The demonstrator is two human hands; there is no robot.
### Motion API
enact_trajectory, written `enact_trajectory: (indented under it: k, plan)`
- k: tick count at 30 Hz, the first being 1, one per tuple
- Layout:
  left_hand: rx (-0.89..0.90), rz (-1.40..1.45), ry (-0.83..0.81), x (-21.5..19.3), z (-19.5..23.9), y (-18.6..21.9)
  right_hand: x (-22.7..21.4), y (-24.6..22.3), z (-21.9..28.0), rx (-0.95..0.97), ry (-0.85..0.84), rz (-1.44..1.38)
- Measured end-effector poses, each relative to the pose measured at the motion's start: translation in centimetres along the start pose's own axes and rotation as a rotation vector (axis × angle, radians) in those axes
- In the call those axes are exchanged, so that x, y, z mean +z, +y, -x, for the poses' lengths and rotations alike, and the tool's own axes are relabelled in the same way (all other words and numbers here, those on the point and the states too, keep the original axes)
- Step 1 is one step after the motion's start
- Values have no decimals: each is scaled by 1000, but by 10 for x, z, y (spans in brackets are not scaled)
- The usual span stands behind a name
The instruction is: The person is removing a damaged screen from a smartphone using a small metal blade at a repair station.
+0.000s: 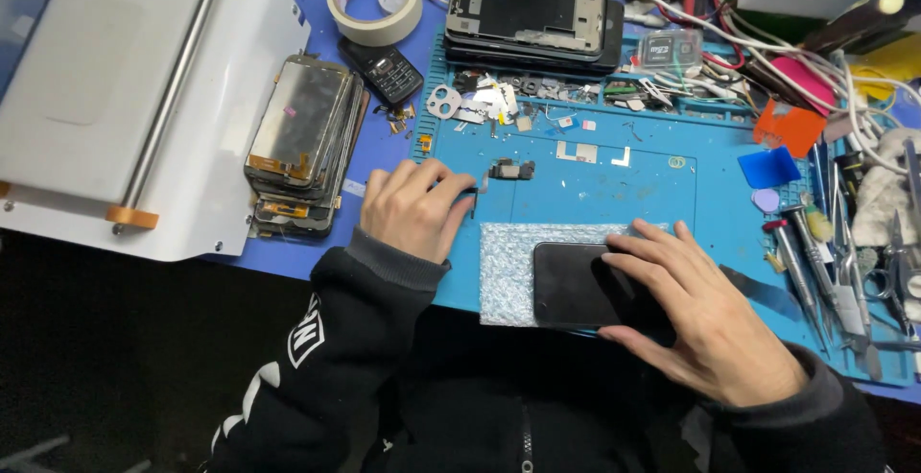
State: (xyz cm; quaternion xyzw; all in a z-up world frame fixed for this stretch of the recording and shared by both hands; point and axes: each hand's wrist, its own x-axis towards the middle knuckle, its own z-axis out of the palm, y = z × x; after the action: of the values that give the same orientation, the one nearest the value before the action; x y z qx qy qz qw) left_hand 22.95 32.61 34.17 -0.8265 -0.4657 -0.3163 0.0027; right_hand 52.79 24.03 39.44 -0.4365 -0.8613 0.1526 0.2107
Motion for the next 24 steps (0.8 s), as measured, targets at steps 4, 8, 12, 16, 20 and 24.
enact_trajectory:
  k: [4,8,12,16,20,24]
  plan:
    - [26,-11,18,-4,3,3,1,0,1,-21,6,13]
    - [16,-35,18,-12,3,3,0,3,0,-48,26,30]
    - [28,-55,3,-15,3,2,1,7,2,-57,23,37]
    - [62,-34,-48,-10,-2,4,2,7,4,-42,30,35]
    - [63,-50,-71,-8,-6,4,2,5,6,-32,36,35]
    - [95,-42,-47,-6,-5,3,4,5,7,-33,34,45]
